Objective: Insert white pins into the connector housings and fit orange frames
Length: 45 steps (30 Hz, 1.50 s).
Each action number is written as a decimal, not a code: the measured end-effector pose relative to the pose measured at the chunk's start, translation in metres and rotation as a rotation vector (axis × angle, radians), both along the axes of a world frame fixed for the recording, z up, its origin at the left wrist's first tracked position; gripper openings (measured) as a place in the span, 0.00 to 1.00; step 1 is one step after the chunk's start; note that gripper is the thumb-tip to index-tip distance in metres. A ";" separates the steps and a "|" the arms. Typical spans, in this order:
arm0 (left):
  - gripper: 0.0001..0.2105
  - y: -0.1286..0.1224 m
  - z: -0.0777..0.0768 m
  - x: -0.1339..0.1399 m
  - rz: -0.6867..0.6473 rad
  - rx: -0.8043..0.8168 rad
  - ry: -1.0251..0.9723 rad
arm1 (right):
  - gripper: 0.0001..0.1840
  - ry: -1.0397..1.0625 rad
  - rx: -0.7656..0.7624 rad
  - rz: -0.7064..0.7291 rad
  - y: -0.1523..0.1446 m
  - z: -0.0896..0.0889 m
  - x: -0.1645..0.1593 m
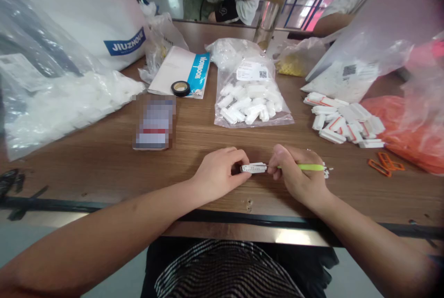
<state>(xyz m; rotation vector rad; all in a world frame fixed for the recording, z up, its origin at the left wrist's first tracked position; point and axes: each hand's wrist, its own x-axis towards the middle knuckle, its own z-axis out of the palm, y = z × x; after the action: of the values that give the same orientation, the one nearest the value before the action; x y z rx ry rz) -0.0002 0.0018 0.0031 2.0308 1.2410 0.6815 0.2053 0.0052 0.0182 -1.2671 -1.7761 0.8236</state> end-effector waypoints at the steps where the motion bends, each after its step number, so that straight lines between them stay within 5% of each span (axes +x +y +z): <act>1: 0.03 0.000 0.000 0.000 -0.001 0.003 0.001 | 0.26 -0.006 -0.001 0.002 0.001 0.001 -0.001; 15: 0.03 0.000 -0.001 -0.001 -0.001 0.004 0.027 | 0.27 0.174 -0.192 -0.095 0.008 0.000 0.008; 38: 0.03 0.000 -0.001 -0.001 -0.006 0.020 0.008 | 0.27 0.117 -0.164 -0.053 0.007 -0.003 0.005; 45: 0.03 -0.001 -0.002 0.000 -0.002 0.018 -0.001 | 0.26 -0.096 -0.066 -0.025 0.002 0.009 0.001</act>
<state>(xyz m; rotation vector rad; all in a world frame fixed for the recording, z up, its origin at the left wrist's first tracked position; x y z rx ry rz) -0.0005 0.0009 0.0010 2.0460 1.2363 0.6945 0.2060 0.0076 0.0276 -1.3899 -1.8172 0.8259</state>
